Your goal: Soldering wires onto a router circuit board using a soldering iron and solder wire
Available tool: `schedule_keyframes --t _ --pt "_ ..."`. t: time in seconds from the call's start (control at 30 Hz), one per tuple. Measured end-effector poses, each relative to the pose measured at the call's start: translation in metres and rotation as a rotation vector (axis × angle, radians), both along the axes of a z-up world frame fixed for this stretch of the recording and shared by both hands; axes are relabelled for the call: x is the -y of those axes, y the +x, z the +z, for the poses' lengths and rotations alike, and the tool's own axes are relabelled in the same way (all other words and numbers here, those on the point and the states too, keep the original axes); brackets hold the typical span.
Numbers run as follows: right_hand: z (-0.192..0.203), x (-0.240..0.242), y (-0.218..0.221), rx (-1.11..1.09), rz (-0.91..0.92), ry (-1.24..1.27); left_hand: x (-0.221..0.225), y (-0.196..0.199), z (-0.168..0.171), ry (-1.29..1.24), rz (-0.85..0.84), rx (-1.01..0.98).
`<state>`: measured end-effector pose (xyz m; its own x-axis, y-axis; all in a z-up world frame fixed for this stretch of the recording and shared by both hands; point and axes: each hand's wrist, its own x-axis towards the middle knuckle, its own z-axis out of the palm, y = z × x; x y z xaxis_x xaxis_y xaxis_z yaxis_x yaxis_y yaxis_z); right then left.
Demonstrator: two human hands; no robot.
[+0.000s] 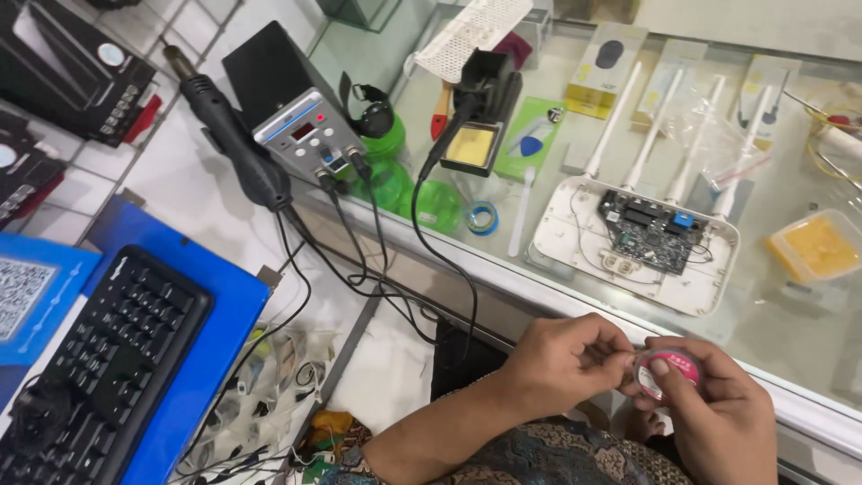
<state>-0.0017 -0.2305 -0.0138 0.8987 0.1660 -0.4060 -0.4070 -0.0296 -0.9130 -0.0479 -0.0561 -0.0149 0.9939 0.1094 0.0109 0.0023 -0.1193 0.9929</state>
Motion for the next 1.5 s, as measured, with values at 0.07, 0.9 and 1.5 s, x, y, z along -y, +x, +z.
schedule_keyframes --t 0.07,0.9,1.5 --pt "0.007 0.0 -0.001 0.068 0.015 -0.007 -0.019 -0.003 0.009 0.126 0.008 0.173" --pt "-0.002 0.072 0.039 0.431 -0.095 -0.049 -0.293 0.067 0.029 1.996 1.113 -0.266" --pt "0.008 0.073 0.049 0.297 -0.134 -0.012 -0.242 0.05 0.068 1.065 0.476 0.221"
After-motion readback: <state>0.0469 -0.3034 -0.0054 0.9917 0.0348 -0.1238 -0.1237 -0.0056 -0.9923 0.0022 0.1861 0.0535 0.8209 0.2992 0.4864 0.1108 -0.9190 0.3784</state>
